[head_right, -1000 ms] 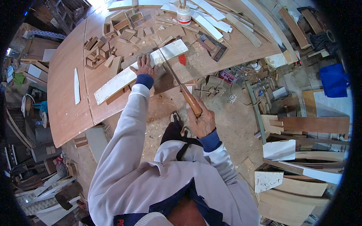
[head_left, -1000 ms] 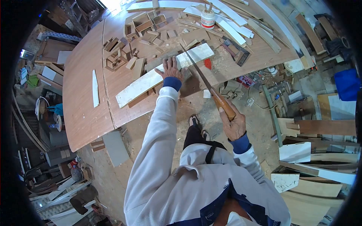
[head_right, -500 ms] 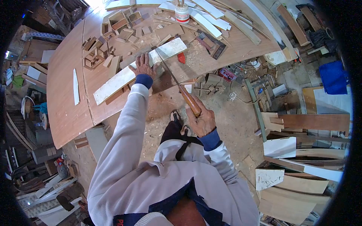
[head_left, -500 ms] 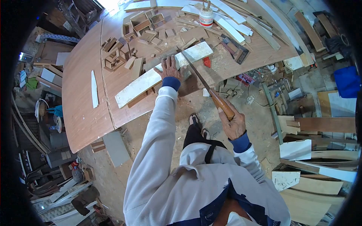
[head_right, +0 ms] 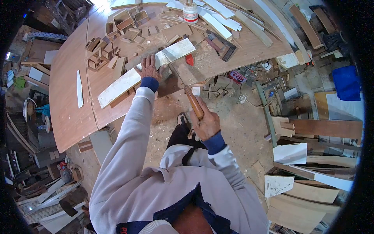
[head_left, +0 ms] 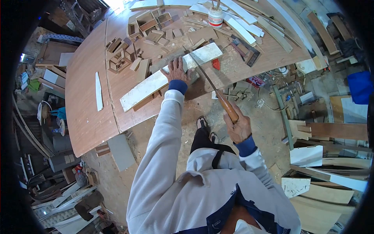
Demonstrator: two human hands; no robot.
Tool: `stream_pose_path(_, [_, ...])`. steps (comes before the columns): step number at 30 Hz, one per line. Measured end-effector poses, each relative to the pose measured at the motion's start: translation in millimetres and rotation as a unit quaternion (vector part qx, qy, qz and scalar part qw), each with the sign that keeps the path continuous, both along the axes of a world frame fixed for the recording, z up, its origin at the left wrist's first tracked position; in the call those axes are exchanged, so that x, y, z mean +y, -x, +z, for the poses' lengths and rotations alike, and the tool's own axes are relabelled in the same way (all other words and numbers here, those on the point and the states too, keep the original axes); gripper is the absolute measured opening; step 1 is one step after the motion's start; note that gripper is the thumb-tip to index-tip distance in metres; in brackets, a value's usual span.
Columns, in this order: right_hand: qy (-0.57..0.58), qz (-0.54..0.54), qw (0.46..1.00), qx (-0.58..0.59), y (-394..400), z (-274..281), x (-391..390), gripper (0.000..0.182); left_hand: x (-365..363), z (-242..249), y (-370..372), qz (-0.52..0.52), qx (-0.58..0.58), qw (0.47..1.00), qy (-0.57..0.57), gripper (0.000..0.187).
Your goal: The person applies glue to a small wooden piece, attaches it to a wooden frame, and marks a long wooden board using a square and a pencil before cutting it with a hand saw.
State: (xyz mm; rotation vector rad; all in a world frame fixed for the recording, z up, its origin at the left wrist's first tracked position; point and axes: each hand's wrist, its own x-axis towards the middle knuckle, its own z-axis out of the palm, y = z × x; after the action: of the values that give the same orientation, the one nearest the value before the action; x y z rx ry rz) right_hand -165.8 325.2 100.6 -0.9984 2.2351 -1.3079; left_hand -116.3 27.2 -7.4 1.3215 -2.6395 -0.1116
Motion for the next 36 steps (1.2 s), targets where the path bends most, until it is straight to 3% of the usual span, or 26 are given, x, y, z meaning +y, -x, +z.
stream_pose_path(6, [0.003,0.009,1.0,-0.018,4,-33,-9,0.05,-1,-1,0,0.005,-0.016,1.0,0.023,0.077])
stream_pose_path(9, [0.047,0.006,0.999,0.022,0,-17,11,0.05,-1,-2,0,0.004,0.001,1.0,0.027,0.08])
stream_pose_path(15, [0.005,0.013,1.0,0.013,8,-21,-24,0.049,-1,1,0,0.001,-0.008,1.0,0.001,0.08])
stream_pose_path(28, [0.031,0.001,1.0,0.001,2,-35,-9,0.048,0,0,-1,0.002,-0.029,1.0,0.01,0.079])
stream_pose_path(30, [0.11,-0.004,0.993,0.032,0,-31,-6,0.048,-2,1,0,0.005,-0.03,1.0,0.0,0.079])
stream_pose_path(33, [0.034,-0.014,0.999,-0.008,0,-33,-7,0.048,-4,-3,-1,-0.002,-0.021,1.0,0.012,0.079])
stream_pose_path(36, [0.048,-0.014,0.999,0.005,3,-45,-17,0.048,-2,1,0,0.001,-0.018,1.0,-0.003,0.079])
